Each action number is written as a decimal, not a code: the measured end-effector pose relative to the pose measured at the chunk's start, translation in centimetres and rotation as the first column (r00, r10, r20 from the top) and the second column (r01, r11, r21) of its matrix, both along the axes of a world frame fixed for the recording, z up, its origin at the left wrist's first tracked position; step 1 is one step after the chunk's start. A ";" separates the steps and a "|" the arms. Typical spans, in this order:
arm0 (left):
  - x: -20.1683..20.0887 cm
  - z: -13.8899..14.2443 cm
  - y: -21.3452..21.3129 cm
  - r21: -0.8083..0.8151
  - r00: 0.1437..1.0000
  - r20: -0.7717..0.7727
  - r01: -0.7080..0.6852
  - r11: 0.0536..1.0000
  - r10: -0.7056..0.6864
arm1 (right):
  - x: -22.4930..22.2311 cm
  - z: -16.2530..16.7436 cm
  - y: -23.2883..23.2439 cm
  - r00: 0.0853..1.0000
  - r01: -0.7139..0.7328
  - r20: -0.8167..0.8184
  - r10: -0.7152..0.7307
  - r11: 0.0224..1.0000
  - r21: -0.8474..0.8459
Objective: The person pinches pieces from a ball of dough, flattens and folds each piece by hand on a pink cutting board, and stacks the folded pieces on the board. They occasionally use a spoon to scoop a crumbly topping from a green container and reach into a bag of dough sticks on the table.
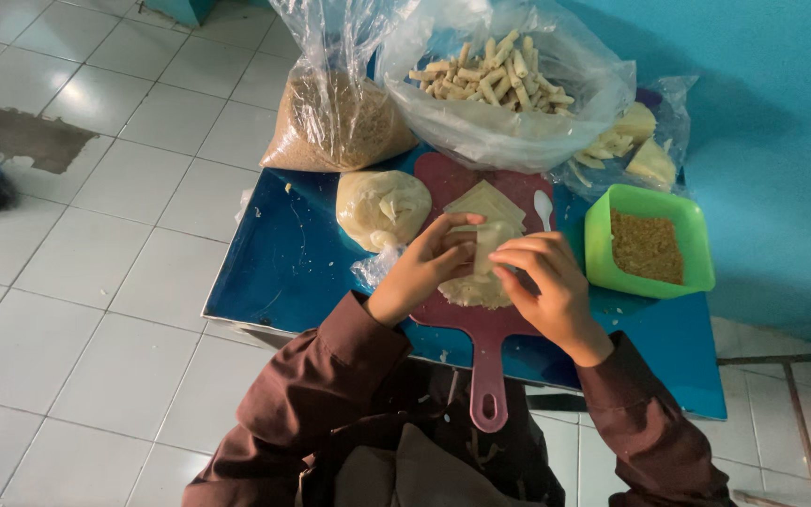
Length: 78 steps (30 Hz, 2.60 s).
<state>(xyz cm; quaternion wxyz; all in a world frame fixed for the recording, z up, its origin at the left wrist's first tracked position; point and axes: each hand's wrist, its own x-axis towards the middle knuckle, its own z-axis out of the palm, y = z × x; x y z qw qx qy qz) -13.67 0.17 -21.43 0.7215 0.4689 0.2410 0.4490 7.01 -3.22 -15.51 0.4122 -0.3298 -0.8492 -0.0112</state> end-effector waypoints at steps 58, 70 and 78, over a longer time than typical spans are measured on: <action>0.1 0.4 -1.0 0.281 0.927 -0.371 0.067 0.957 0.044 | 1.1 -0.6 -1.2 0.961 -0.046 -0.266 -0.072 0.911 -0.410; 0.1 0.6 -3.5 0.548 0.720 -0.538 -0.095 0.831 0.438 | 1.8 -3.5 -1.4 0.972 -0.030 -0.161 -0.174 0.582 -0.812; 1.6 1.0 -4.9 0.633 0.442 -0.672 -0.072 0.770 0.594 | 0.8 -3.0 -2.1 0.985 0.139 0.015 -0.172 0.741 -0.657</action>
